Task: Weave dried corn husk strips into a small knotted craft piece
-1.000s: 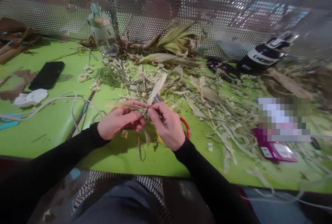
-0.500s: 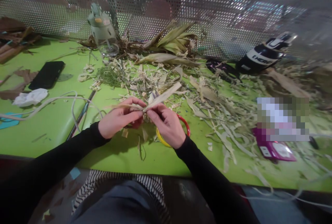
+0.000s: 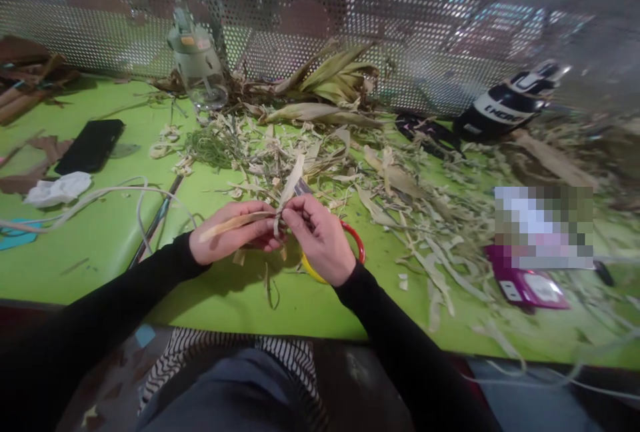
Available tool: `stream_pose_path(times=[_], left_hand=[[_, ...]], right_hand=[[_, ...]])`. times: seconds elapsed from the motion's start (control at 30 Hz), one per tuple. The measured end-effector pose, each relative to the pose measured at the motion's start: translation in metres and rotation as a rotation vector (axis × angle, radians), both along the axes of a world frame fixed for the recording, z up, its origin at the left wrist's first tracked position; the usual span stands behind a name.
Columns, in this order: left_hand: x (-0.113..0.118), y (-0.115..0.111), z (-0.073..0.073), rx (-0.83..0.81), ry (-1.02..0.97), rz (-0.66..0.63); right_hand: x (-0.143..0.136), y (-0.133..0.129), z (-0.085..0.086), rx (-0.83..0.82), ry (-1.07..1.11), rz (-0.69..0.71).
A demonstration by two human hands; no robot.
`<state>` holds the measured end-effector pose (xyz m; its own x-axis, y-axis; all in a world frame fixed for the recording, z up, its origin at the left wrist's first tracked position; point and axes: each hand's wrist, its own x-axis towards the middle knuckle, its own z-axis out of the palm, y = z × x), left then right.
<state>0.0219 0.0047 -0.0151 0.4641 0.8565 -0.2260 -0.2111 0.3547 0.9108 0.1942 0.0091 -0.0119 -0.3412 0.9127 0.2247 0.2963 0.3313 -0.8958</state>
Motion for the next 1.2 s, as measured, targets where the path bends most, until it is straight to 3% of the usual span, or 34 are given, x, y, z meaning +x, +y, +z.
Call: stream_pose_path(times=[0.13, 0.33, 0.5, 0.57, 0.63, 0.73, 0.8, 0.97, 1.2], left_hand=[[0.002, 0.001, -0.002, 0.063, -0.038, 0.104], [0.001, 0.002, -0.001, 0.096, -0.102, 0.227], [0.002, -0.001, 0.000, 0.117, -0.157, 0.220], [0.002, -0.002, 0.002, 0.113, -0.153, 0.204], [0.003, -0.003, 0.004, 0.105, -0.151, 0.207], [0.003, -0.004, 0.007, 0.125, -0.140, 0.212], [0.002, -0.005, 0.007, 0.166, -0.105, 0.214], [0.004, -0.006, 0.003, 0.273, 0.029, 0.253], [0.007, -0.011, 0.002, 0.395, 0.250, 0.228]], right_hand=[[-0.001, -0.003, -0.001, 0.035, 0.028, -0.013], [-0.001, 0.001, -0.006, 0.187, -0.119, -0.168], [-0.002, 0.000, -0.007, 0.206, -0.228, -0.100], [-0.001, -0.001, -0.008, 0.328, -0.298, -0.154], [0.000, -0.002, -0.007, 0.558, -0.377, -0.186], [0.002, 0.000, -0.005, 0.888, -0.438, -0.078], [0.004, 0.001, -0.003, 0.995, -0.470, -0.009], [0.008, -0.001, 0.002, 1.085, -0.558, 0.044], [0.003, -0.012, 0.002, 1.053, -0.488, 0.081]])
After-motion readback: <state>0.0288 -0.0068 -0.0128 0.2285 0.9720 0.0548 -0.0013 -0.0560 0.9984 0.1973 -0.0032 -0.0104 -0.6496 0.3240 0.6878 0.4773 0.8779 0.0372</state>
